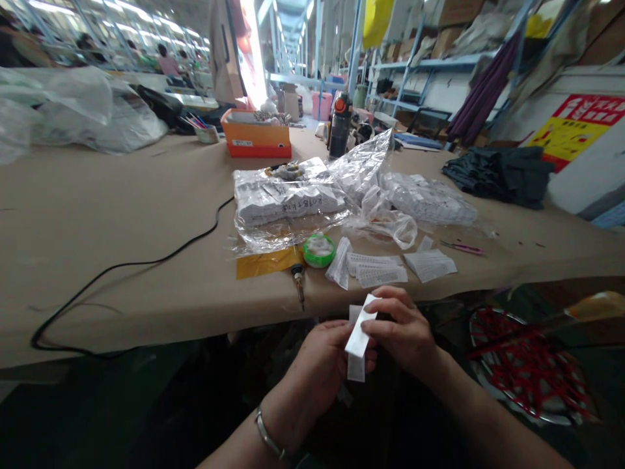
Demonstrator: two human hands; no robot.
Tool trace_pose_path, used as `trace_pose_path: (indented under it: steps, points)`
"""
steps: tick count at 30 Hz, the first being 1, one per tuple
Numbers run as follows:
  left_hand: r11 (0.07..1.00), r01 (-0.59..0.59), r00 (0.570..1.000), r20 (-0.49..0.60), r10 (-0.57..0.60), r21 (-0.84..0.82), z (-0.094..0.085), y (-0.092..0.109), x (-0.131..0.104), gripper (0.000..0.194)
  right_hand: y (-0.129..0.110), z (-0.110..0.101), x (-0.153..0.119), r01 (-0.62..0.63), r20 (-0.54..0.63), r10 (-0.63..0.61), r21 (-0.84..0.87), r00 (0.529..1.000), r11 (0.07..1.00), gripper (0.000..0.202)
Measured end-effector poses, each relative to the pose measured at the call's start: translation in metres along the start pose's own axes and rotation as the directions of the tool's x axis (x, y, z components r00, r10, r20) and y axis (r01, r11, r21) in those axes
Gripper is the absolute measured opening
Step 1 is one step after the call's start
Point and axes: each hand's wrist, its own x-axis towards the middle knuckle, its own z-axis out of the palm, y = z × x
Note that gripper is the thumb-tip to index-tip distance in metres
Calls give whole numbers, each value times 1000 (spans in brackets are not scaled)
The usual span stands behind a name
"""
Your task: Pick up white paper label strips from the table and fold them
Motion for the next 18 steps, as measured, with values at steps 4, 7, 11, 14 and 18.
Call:
trace_pose_path:
  steps: [4, 7, 11, 14, 18]
  points:
    - [997, -31, 998, 46, 34, -68, -2, -1, -2, 11, -10, 7, -12, -14, 147, -5, 126, 989, 992, 15]
    - [997, -21, 996, 81, 27, -76, -3, -4, -2, 14, -11, 11, -18, -22, 194, -10, 160, 981, 987, 16]
    - [998, -30, 997, 71, 34, -55, -4, -8, 0, 16, -15, 5, -18, -9, 188, -20, 152, 982, 988, 10]
    - [1000, -21, 999, 24, 21, -14, -3, -9, 1, 17, -5, -9, -18, -41, 154, 29, 77, 988, 996, 22]
    - [998, 6, 997, -75, -1, 69, -3, -10, 3, 13, 38, -38, -33, -233, -76, 220, -377, 972, 896, 40]
